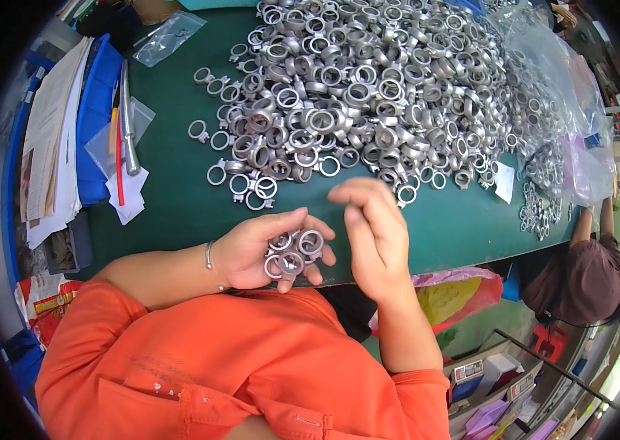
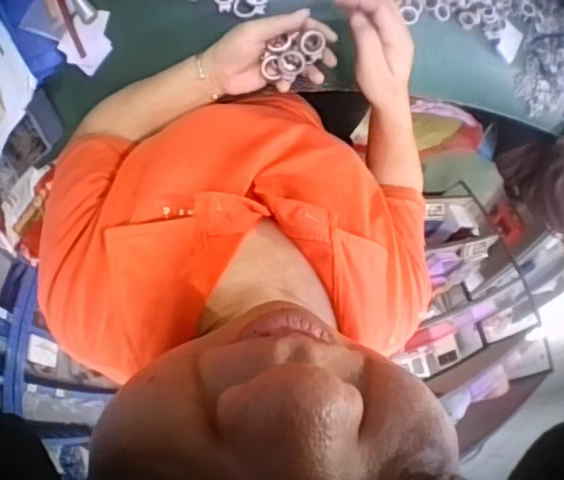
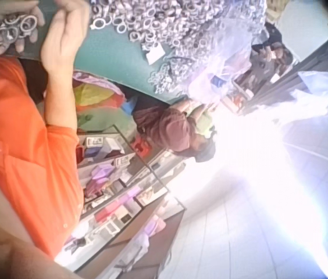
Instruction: The person picks up metal rings from a large pile on a table and places them one at a time into a pink bag while checking the objects by hand.
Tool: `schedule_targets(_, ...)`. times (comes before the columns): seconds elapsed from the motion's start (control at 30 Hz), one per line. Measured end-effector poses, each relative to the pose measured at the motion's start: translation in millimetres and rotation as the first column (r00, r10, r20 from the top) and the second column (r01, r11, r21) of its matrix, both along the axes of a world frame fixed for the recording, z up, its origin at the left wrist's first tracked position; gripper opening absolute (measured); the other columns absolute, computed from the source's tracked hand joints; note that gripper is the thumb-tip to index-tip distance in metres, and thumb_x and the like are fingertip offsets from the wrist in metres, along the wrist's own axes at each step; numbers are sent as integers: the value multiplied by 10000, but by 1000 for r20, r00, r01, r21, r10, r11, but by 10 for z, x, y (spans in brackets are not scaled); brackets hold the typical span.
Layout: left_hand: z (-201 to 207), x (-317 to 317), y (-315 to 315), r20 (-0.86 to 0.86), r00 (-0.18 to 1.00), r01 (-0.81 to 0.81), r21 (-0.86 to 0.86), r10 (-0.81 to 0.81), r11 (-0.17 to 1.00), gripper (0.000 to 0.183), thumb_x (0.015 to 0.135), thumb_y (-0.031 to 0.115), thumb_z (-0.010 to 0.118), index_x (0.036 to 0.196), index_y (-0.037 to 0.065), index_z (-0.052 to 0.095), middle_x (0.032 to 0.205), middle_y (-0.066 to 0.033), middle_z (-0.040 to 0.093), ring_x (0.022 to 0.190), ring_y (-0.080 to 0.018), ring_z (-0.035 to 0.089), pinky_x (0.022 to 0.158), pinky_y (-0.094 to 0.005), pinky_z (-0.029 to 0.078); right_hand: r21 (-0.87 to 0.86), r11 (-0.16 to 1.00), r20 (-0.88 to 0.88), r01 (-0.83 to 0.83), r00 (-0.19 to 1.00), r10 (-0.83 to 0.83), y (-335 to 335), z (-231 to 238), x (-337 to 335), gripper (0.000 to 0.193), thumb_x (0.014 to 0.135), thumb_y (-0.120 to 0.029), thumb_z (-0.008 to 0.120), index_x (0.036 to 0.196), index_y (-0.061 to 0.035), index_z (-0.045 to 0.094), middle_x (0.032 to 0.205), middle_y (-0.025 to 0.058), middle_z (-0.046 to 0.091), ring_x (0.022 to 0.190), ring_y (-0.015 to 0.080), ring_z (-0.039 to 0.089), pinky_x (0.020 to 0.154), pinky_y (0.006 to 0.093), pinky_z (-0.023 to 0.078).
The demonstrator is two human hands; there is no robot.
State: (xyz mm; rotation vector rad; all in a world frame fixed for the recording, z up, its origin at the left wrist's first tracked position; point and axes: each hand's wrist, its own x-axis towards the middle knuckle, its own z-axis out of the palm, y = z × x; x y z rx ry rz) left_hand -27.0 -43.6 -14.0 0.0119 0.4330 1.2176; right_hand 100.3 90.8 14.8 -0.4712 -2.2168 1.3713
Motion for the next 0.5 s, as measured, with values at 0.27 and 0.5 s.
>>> schedule_targets(0.27, 35, -22, -27, -128, 989, -79, -33, 74, 996, 122, 833, 163, 577, 849, 62, 510, 843, -90, 582, 706, -177, 611, 401, -236, 449, 517, 854, 89, 58, 989, -121, 95, -257, -260, 156, 653, -19, 691, 773, -41, 593, 818, 106, 526, 750, 285, 509, 655, 362, 424)
schedule_targets(0.5, 65, -52, 9, -236, 966, -114, -35, 103, 993, 85, 809, 58, 558, 884, 40, 524, 909, -130, 555, 695, -195, 572, 383, -235, 420, -475, 873, -177, -107, 984, 24, -8, -193, 117, 108, 780, 37, 622, 865, 7, 562, 861, 49, 535, 717, 94, 510, 621, 218, 427)
